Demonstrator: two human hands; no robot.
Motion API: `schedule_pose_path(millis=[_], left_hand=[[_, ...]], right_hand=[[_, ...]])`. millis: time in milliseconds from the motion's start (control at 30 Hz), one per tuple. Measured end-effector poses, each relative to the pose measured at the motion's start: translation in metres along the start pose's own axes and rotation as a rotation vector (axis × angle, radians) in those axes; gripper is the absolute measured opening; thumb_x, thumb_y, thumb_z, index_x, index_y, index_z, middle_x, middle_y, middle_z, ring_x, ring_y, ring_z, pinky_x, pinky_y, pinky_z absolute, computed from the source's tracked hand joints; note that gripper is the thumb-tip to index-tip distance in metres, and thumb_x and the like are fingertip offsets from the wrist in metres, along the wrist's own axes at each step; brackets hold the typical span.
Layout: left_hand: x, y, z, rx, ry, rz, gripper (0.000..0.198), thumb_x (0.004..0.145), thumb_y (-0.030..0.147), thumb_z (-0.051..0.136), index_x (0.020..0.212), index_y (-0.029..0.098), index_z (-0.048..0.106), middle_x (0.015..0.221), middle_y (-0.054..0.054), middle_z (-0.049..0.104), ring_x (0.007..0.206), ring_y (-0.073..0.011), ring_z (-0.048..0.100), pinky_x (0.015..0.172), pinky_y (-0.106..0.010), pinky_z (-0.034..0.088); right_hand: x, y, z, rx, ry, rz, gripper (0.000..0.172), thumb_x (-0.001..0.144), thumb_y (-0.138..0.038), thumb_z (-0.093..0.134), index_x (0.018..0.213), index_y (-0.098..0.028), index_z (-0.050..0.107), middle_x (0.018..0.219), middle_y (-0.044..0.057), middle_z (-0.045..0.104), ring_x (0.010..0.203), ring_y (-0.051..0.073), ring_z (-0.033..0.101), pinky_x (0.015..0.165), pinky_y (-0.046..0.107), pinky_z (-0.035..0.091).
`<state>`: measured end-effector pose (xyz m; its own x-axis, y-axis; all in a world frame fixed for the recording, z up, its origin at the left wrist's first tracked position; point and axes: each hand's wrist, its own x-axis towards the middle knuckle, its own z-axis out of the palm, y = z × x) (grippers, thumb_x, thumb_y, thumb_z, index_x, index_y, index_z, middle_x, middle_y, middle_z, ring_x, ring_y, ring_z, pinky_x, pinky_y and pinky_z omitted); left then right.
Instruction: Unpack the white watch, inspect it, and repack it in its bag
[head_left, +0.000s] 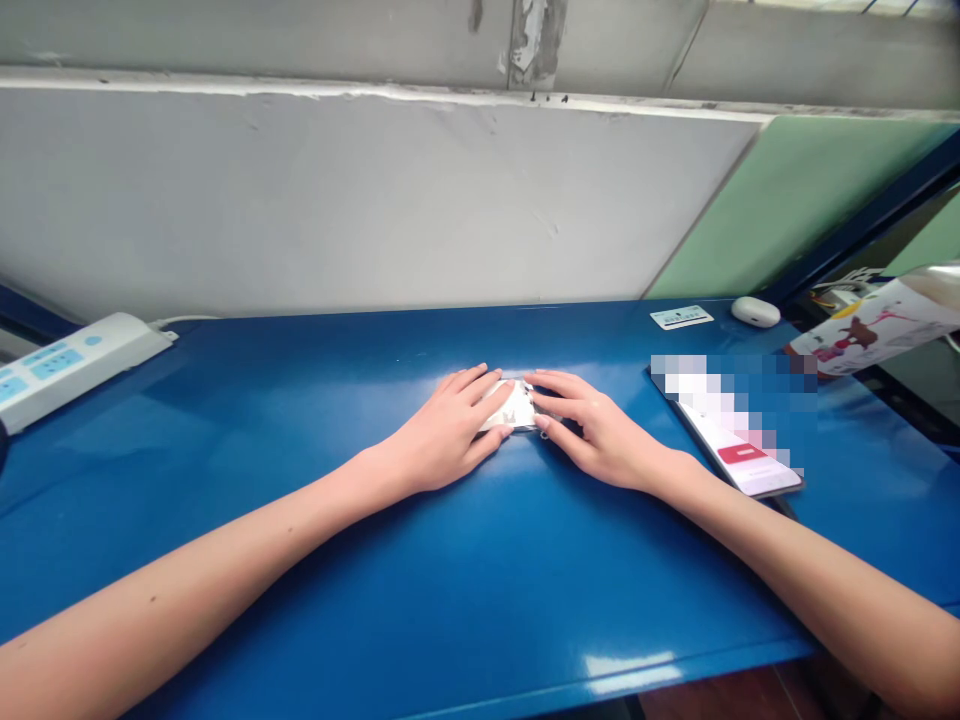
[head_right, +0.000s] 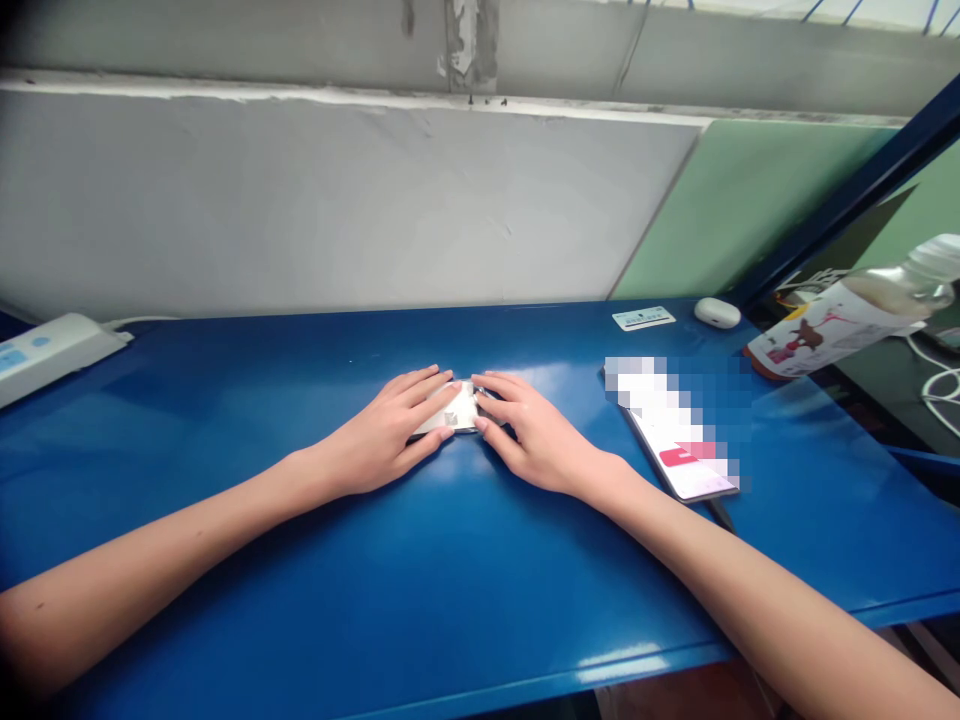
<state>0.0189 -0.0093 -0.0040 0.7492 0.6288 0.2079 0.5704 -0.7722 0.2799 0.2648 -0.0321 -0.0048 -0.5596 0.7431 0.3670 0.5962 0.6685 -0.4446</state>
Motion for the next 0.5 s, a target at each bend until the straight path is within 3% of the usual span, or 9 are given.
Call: schedule_pose_path(millis=[200,500], left_hand=[[-0.0004,0.0000,-0.0001,-0.006,-0.021,-0.001,0.051,0.106,0.037,0.036,0.149,0.010,0.042,0.152,-0.020,0.047,0.146,-0.0379,0.035,0.117,-0.057,0.034],[0.0008,-0.0008,0.0049,-0.018,-0.009,0.012,0.050,0.107,0.038,0.036,0.150,0.013,0.041,0.154,-0.019,0.045,0.147,-0.0361,0.034,0.118,-0.057,0.033]], right_hand=[[0.0035,-0.0041,0.0005,-0.095,-0.030,-0.069,0.032,0.101,-0.024,0.049,0.122,-0.011,0.068,0.140,0.021,0.061,0.137,0.034,0.051,0.110,0.055,0.048],[0.0100,-0.0073,0.0014,-0.185,-0.020,-0.218,0.028,0.099,-0.018,0.046,0.104,-0.011,0.073,0.149,0.022,0.052,0.136,0.035,0.052,0.109,0.056,0.049]])
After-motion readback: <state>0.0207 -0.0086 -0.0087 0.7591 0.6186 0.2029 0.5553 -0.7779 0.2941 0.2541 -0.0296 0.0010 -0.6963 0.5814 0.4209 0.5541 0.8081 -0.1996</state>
